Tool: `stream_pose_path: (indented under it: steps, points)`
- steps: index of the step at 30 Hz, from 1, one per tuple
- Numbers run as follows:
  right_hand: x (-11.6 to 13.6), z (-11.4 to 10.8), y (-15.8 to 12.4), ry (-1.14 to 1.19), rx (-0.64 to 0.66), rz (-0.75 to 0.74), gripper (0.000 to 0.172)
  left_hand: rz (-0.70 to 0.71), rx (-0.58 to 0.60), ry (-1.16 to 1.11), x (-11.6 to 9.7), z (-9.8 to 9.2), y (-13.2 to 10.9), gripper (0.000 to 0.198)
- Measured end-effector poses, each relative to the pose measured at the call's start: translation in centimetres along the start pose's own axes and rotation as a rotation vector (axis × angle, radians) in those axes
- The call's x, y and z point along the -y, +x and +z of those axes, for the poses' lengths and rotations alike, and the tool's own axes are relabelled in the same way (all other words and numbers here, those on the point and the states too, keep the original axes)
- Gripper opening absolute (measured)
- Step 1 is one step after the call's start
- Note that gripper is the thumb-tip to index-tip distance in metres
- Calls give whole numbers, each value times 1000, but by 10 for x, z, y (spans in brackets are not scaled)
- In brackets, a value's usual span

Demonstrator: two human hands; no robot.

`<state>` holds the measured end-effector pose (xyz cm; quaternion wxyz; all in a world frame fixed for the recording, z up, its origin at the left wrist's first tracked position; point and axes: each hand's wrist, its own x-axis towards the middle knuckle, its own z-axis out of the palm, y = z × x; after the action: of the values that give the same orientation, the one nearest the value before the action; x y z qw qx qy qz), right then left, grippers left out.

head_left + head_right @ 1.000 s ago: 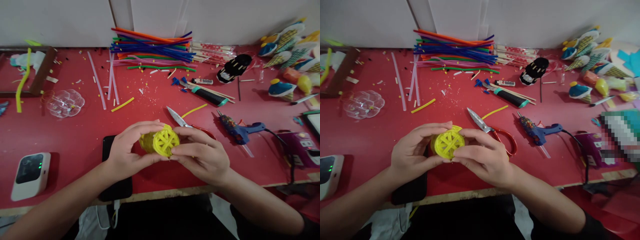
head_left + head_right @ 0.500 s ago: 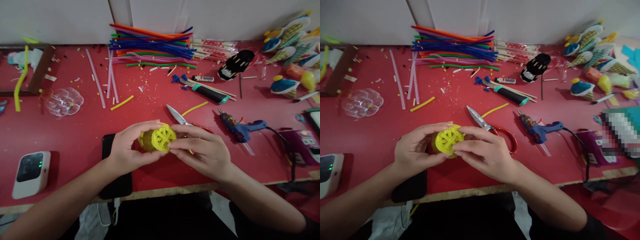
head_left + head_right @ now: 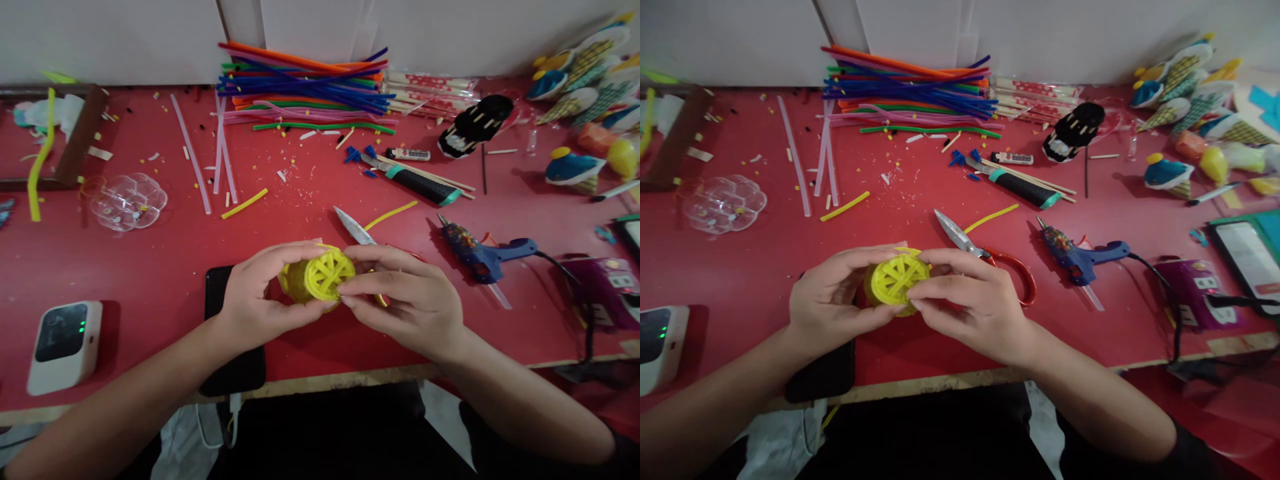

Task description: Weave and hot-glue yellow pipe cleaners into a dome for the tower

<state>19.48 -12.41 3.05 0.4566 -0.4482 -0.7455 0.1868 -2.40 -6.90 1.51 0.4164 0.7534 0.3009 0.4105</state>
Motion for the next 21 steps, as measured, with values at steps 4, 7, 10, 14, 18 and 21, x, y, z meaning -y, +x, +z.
stream_pose_path:
  steps: [4,7,10,14,18,21]
  points:
    - [0,2,-1,-2,0,25,11,16,2,21,0,0,1,54]
    - [1,3,-1,-26,-8,20,10,19,5,33,-1,-1,1,53]
    - [2,3,0,-51,-6,5,10,21,10,33,-1,-1,1,53]
    - [2,2,0,-23,-6,-5,10,2,17,-18,1,0,1,53]
    - [0,0,2,33,1,-11,13,24,44,-105,4,1,5,52]
    - [-2,1,3,36,-16,19,19,43,82,-65,7,-1,8,50]
